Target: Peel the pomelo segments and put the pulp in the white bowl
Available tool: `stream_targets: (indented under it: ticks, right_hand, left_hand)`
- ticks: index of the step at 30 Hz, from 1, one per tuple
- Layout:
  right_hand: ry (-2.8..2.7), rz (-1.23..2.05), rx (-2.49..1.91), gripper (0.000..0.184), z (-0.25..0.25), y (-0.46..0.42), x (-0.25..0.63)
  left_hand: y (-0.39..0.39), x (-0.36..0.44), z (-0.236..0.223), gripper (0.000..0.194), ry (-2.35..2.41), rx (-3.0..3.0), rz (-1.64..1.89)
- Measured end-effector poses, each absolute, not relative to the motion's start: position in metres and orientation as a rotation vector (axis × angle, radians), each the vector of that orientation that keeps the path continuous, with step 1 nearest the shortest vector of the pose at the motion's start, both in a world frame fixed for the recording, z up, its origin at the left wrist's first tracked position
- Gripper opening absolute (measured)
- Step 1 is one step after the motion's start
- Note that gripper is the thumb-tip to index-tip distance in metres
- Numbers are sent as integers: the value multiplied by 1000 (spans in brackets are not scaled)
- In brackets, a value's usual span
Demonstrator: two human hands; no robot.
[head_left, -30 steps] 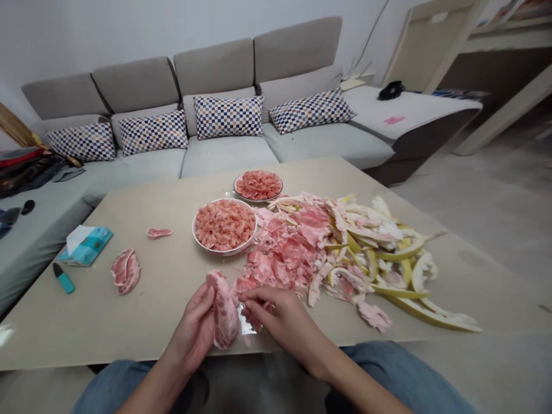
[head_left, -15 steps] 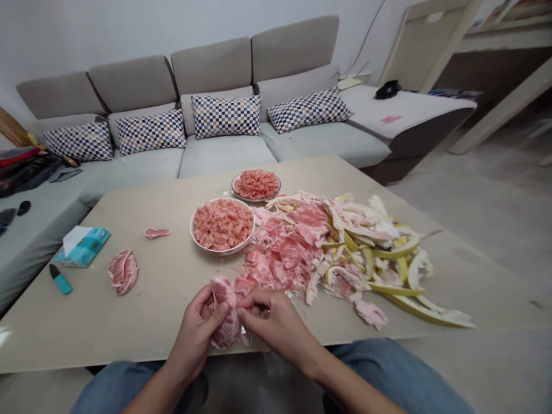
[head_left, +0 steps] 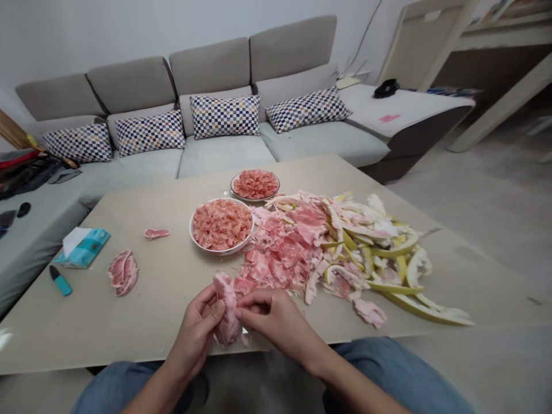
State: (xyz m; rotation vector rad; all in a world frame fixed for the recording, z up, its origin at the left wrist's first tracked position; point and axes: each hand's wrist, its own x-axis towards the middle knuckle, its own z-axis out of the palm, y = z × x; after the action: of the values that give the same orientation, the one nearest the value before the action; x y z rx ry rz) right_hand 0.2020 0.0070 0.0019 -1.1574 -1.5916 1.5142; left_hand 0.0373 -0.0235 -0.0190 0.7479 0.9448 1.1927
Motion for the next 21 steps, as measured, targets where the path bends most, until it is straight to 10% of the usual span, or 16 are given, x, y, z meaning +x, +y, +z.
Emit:
stream_targets:
  ticks: [21]
  right_hand:
    - [-1526,1352,-1209,6,12,14,211]
  left_hand:
    - [-22,28,-10,46,661,476,1152]
